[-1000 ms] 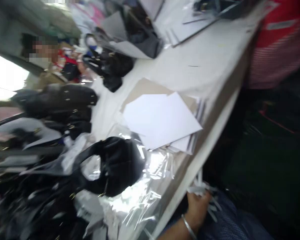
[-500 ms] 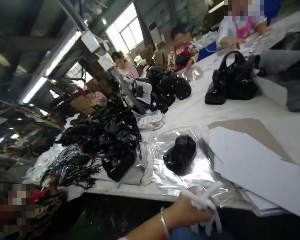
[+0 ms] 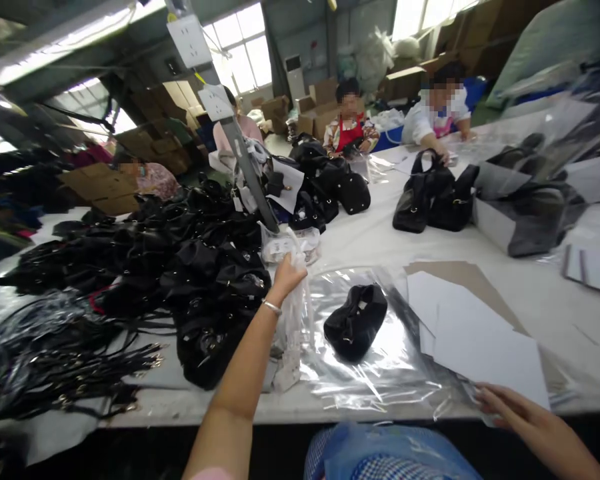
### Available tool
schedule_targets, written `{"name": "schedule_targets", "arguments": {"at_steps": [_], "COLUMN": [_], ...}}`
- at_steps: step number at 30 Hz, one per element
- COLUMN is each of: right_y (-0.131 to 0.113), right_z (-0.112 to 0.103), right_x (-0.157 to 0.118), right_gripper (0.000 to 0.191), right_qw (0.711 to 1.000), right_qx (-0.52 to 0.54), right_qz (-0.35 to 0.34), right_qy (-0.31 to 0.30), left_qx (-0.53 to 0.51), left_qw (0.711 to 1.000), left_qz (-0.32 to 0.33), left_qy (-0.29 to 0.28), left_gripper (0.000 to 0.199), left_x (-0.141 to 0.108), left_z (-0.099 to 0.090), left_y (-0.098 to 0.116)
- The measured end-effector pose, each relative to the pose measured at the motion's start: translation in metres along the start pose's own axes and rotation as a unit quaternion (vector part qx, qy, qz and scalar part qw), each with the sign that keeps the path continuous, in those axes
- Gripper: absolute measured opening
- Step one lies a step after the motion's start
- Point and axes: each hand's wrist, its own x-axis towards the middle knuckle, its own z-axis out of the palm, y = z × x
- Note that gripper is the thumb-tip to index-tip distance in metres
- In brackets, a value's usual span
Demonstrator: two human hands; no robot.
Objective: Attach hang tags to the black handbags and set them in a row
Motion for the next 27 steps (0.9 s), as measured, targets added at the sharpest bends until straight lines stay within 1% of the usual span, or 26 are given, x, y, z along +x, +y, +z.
{"name": "schedule_targets", "arguments": {"at_steps": [2,5,6,8,9,10,11,12,13,14,15,17,19,21,22,24,27], "right_y": [-0.034,-0.078,-0.087,-0.097,-0.099,-0.1,-0.101,-0.102,-0.104,-0.107,-0.11,-0.114,-0.112,-0.104,-0.098,-0.086,-0.078], "right_z": [0.018,0.04,0.045,0.054,0.058,0.061,0.065,0.068,0.072,0.077,0.081,0.088,0.092,0.092,0.091,0.088,0.084], "right_x": [0.01,0.015,0.014,0.012,0.012,0.012,0.014,0.016,0.019,0.023,0.027,0.036,0.042,0.045,0.045,0.043,0.041], "right_gripper": [0.032,0.041,0.042,0.042,0.041,0.04,0.04,0.041,0.043,0.044,0.046,0.047,0.047,0.046,0.046,0.046,0.046], "right_qw": [0.997,0.995,0.995,0.996,0.997,0.997,0.998,0.998,0.998,0.998,0.997,0.996,0.995,0.995,0.995,0.995,0.994], "right_qx": [0.002,0.003,0.007,0.019,0.024,0.029,0.036,0.044,0.054,0.064,0.073,0.087,0.089,0.081,0.073,0.061,0.058], "right_qz": [-0.005,-0.03,-0.032,-0.025,-0.019,-0.012,-0.006,0.0,0.005,0.01,0.014,0.021,0.031,0.044,0.052,0.07,0.088], "right_qy": [-0.079,-0.096,-0.095,-0.086,-0.077,-0.065,-0.052,-0.041,-0.031,-0.026,-0.024,-0.028,-0.038,-0.046,-0.046,-0.035,-0.02], "left_qx": [0.052,0.121,0.133,0.142,0.151,0.16,0.166,0.168,0.167,0.163,0.158,0.157,0.165,0.175,0.18,0.185,0.185], "left_qw": [0.998,0.989,0.986,0.984,0.984,0.983,0.982,0.978,0.973,0.967,0.96,0.951,0.947,0.946,0.945,0.943,0.942], "left_qz": [-0.007,-0.023,-0.025,-0.022,-0.012,0.01,0.042,0.078,0.113,0.141,0.157,0.159,0.146,0.129,0.122,0.115,0.103], "left_qy": [-0.032,-0.08,-0.093,-0.103,-0.096,-0.087,-0.084,-0.091,-0.109,-0.137,-0.169,-0.212,-0.232,-0.24,-0.244,-0.253,-0.261], "left_gripper": [0.061,0.076,0.08,0.09,0.092,0.09,0.081,0.067,0.052,0.042,0.038,0.036,0.038,0.041,0.04,0.037,0.036], "left_x": [0.032,0.063,0.07,0.08,0.084,0.088,0.091,0.094,0.097,0.1,0.102,0.105,0.107,0.106,0.106,0.105,0.106], "left_z": [0.013,0.032,0.038,0.05,0.057,0.065,0.075,0.087,0.101,0.117,0.133,0.168,0.2,0.224,0.233,0.244,0.245], "left_y": [-0.015,-0.037,-0.043,-0.05,-0.051,-0.05,-0.047,-0.043,-0.038,-0.032,-0.028,-0.021,-0.019,-0.022,-0.025,-0.03,-0.036]}}
